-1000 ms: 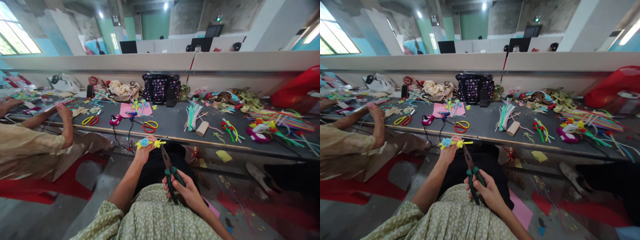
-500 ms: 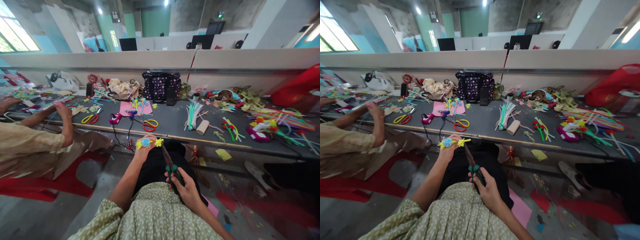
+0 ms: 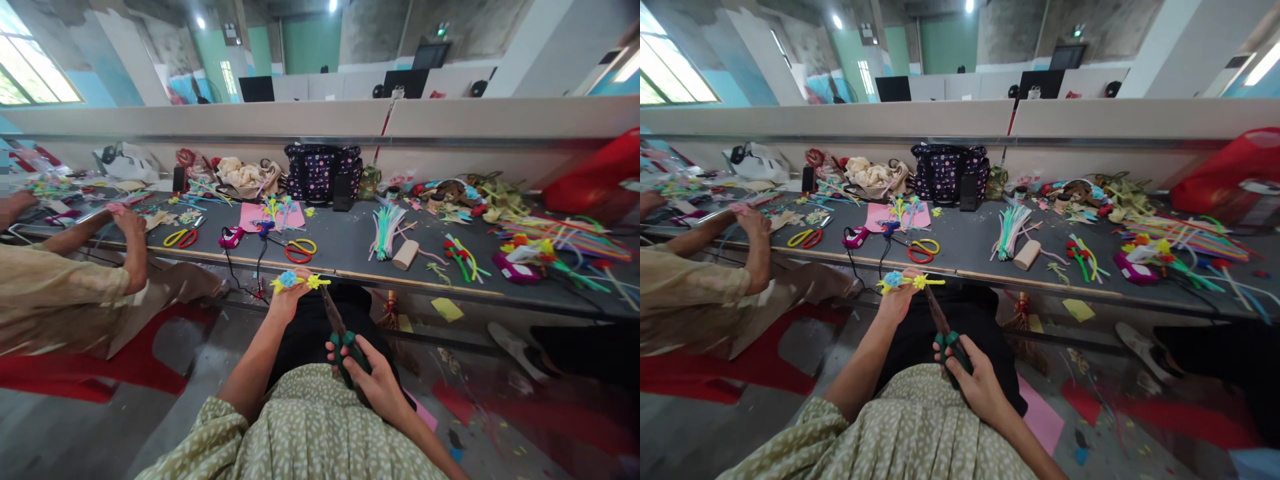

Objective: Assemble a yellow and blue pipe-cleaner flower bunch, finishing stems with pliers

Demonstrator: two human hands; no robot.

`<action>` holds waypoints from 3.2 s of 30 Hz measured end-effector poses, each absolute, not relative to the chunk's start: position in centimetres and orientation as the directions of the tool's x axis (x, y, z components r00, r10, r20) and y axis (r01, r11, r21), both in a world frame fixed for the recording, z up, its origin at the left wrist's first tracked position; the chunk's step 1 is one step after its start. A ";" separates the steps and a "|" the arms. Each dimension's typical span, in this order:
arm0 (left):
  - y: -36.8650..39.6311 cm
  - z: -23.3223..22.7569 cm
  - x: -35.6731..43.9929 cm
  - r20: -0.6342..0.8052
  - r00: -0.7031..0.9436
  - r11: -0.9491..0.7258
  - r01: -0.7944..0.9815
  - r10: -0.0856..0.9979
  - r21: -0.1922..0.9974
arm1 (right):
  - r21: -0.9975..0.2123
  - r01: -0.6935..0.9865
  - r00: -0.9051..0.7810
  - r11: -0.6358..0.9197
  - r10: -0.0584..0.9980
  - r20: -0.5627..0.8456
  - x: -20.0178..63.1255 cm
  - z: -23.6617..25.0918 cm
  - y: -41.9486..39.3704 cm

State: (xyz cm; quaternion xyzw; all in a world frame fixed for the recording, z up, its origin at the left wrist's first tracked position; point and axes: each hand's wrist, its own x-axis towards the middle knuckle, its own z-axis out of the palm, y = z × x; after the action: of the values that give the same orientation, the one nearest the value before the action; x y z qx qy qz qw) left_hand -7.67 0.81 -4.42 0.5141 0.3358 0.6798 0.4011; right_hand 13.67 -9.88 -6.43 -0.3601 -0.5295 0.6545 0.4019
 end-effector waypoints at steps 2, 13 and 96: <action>0.9 -4.4 -7.6 0.408 -0.152 -0.434 -0.225 0.900 0.872 | -0.953 -0.236 -0.457 -0.192 0.887 -0.066 13.7 -5.9 -10.0; 0.3 -4.3 -7.2 0.318 0.014 -0.281 -0.432 0.948 0.857 | -0.752 -0.482 -0.612 -0.450 0.787 -0.079 13.8 -5.6 -9.9; 0.5 -4.1 -8.5 0.322 0.079 -0.277 -0.348 0.943 0.896 | -0.950 -0.232 -0.441 -0.208 0.893 -0.088 13.3 -6.4 -10.1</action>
State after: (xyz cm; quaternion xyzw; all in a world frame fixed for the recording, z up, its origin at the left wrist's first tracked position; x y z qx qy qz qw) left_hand -8.49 0.50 -4.13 0.5122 0.2906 0.6133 0.5264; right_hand 13.26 -10.12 -6.41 -0.3420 -0.4831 0.6980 0.4031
